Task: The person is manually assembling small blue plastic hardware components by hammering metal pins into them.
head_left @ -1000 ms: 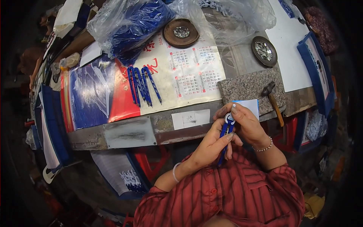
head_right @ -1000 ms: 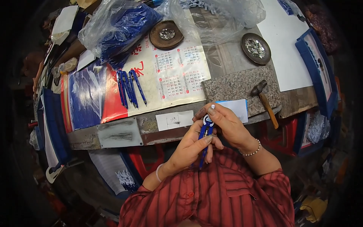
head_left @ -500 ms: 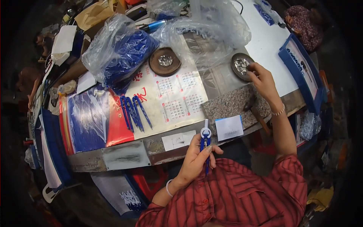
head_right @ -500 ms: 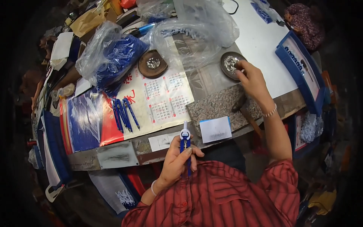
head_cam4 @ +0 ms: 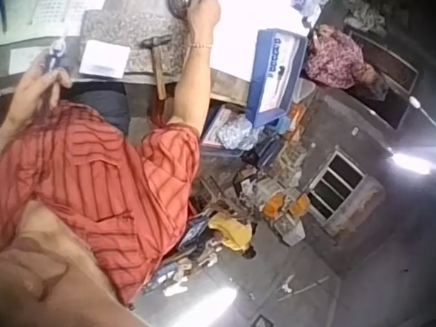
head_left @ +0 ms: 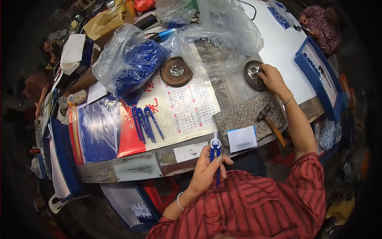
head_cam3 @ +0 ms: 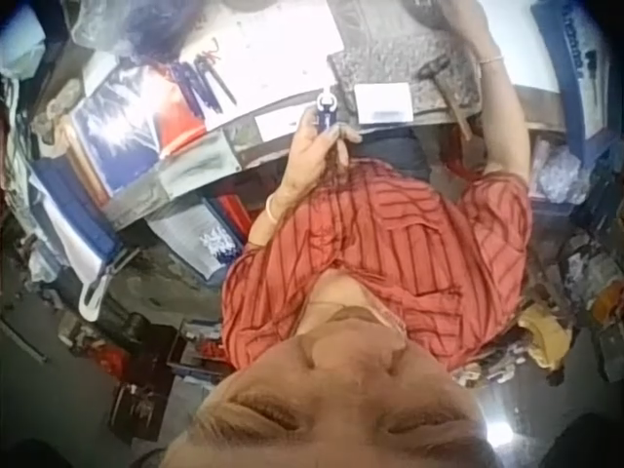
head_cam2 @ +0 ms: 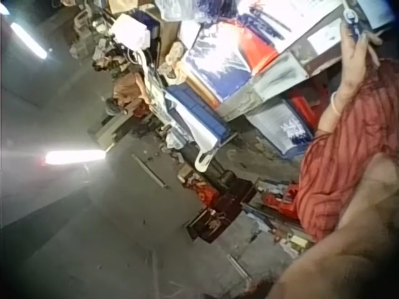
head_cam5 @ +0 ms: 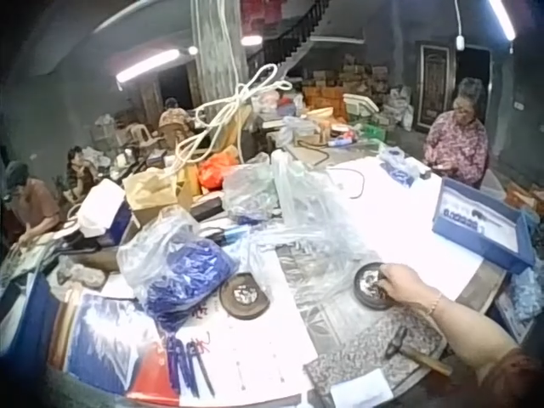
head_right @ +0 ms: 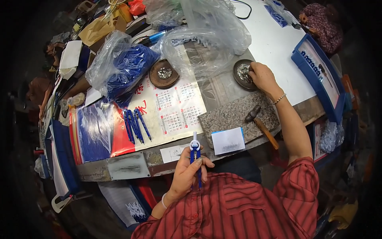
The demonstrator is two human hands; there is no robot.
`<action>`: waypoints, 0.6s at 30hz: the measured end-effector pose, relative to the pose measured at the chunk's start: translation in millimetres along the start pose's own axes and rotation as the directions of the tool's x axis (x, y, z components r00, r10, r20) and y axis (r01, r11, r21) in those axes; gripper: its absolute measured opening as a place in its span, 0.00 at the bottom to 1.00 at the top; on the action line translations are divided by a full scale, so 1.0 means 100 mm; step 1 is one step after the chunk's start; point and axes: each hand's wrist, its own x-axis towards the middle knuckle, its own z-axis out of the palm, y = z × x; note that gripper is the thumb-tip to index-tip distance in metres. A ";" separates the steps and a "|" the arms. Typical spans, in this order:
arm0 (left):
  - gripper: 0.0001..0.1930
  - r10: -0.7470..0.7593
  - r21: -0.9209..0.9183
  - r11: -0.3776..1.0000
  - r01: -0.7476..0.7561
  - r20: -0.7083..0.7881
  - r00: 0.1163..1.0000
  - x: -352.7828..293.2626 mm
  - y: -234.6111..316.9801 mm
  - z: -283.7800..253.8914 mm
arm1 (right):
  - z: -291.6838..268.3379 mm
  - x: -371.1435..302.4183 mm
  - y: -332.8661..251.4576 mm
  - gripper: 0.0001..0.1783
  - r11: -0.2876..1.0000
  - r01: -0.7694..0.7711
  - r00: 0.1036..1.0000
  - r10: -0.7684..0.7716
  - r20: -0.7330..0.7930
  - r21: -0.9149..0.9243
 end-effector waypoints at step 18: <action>0.17 -0.019 0.000 1.000 0.019 -0.008 1.000 0.02 -0.02 0.00 | -0.64 -0.61 -0.85 0.05 0.359 -0.380 0.923 0.203 0.326 0.852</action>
